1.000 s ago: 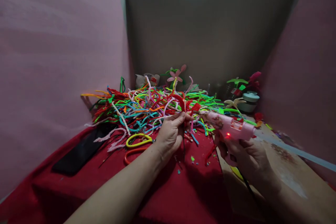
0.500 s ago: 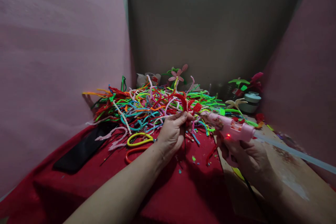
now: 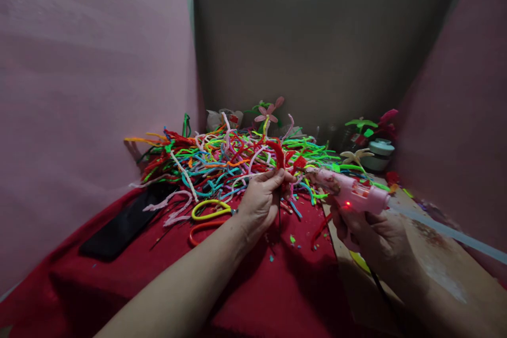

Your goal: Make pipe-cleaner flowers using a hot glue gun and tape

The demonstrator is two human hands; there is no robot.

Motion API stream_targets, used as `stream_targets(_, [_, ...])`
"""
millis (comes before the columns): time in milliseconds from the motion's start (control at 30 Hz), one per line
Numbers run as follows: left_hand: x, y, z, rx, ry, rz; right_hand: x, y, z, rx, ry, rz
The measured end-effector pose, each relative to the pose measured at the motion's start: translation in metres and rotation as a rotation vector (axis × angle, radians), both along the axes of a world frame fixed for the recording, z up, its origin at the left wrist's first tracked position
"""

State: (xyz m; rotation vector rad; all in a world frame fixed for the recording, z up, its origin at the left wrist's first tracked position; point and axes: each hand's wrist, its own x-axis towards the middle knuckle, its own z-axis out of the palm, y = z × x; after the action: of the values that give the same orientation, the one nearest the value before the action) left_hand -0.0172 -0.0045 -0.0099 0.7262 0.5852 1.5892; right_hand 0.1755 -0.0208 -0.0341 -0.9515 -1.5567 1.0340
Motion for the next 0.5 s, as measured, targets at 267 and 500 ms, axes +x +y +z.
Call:
stream_targets(267, [0.0006,-0.0018,0.0027,-0.013,-0.011,0.007,-0.0017,-0.0017,0.0025,-0.041,0.013,-0.013])
stream_targets(500, [0.0001,-0.002,0.002,-0.011,-0.003,0.003,-0.0037,-0.004,0.0051,-0.03,-0.015,-0.076])
